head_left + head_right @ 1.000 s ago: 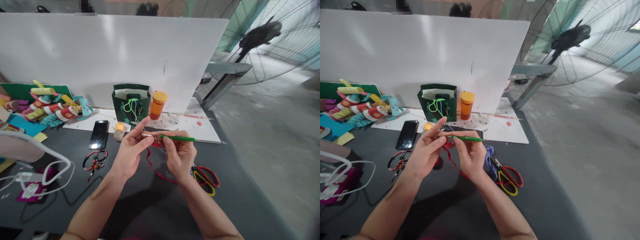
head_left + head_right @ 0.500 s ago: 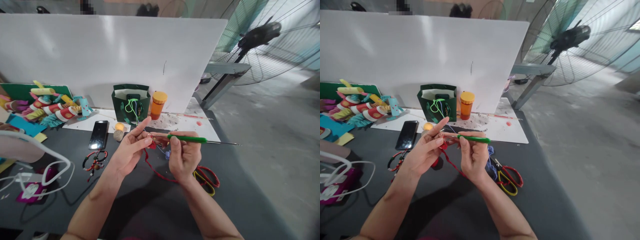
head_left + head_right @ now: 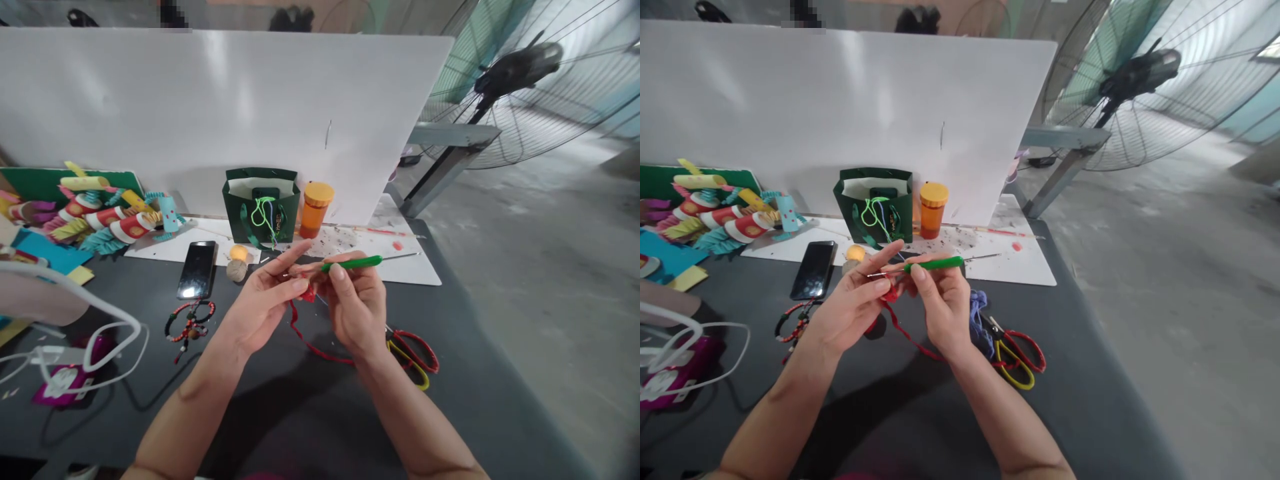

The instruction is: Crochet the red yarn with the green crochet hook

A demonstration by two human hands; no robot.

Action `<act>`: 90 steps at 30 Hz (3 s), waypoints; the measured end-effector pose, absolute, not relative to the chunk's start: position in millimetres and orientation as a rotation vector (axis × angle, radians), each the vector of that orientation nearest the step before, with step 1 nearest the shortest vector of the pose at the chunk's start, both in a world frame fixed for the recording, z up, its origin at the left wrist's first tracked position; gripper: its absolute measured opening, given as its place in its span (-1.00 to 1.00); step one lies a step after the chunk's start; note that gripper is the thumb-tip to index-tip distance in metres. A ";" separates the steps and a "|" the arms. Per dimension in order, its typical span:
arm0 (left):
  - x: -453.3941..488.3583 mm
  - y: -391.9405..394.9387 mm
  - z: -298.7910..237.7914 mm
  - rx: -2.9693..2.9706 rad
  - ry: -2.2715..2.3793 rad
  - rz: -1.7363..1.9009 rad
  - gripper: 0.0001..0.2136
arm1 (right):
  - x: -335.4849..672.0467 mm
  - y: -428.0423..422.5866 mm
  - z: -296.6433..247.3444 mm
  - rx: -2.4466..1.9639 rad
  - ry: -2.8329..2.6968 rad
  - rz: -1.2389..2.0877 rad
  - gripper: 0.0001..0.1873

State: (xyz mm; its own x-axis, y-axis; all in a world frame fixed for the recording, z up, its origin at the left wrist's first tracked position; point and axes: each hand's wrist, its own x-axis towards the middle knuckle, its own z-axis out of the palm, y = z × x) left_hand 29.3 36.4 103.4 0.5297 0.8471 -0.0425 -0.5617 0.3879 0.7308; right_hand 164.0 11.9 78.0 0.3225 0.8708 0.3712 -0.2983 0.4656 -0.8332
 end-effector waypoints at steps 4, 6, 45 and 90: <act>28.6 37.7 102.2 0.714 0.479 0.950 -0.58 | 164.7 10.8 78.7 -0.740 -0.960 0.847 -0.83; 27.8 38.6 101.9 0.680 0.457 0.910 -0.53 | 165.8 11.2 80.9 -0.737 -0.962 0.857 -0.78; 28.4 39.3 99.3 0.580 0.484 0.905 -0.54 | 167.8 3.1 85.7 -0.839 -1.070 0.556 -0.90; 26.1 41.0 99.6 0.633 0.383 0.865 -0.51 | 173.3 7.1 82.9 -0.817 -0.992 0.826 -0.77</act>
